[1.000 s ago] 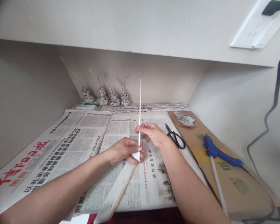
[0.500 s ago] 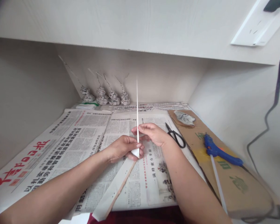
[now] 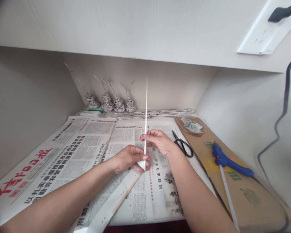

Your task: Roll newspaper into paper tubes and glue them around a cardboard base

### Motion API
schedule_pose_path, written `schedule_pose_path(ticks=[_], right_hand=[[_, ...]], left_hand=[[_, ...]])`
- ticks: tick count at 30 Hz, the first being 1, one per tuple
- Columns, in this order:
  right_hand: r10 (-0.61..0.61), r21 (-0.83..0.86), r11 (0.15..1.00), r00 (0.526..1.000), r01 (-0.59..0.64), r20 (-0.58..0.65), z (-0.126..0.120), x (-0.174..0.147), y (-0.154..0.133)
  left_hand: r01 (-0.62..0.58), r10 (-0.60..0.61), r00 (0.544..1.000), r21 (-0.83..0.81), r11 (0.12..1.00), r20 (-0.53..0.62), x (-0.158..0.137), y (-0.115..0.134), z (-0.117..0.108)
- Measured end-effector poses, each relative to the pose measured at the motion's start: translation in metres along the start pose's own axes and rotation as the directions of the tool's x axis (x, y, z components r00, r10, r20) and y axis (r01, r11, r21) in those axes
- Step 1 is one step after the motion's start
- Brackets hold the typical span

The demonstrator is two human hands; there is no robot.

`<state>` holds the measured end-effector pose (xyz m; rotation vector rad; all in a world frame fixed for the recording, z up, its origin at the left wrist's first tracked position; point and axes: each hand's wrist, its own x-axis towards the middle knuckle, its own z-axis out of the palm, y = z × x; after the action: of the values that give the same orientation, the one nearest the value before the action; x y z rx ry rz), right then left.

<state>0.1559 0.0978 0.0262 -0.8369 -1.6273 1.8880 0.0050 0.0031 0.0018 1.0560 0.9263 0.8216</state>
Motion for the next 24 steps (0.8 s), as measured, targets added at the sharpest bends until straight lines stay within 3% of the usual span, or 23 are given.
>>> schedule_pose_path(ticks=[4,9,14,24], right_hand=[[-0.005,-0.013,1.0,0.998,0.006,0.065,-0.0008,-0.0003,0.0015],[0.01,-0.008,1.0,1.0,-0.01,0.009,-0.0002,0.0,0.0028],[-0.004,0.01,1.0,0.996,0.004,0.085,-0.0001,-0.0003,0.0029],[-0.004,0.029,1.0,0.998,0.002,0.062,-0.0037,0.0031,0.0057]], left_hand=[[-0.003,0.003,1.0,-0.005,1.0,-0.003,-0.0001,0.0007,0.0001],[-0.007,0.007,1.0,-0.013,1.0,0.018,0.0001,0.0009,0.0004],[0.002,-0.002,1.0,-0.032,0.999,0.014,-0.0006,0.002,0.0002],[0.047,-0.046,0.999,-0.014,0.999,0.029,-0.0026,0.0059,0.0]])
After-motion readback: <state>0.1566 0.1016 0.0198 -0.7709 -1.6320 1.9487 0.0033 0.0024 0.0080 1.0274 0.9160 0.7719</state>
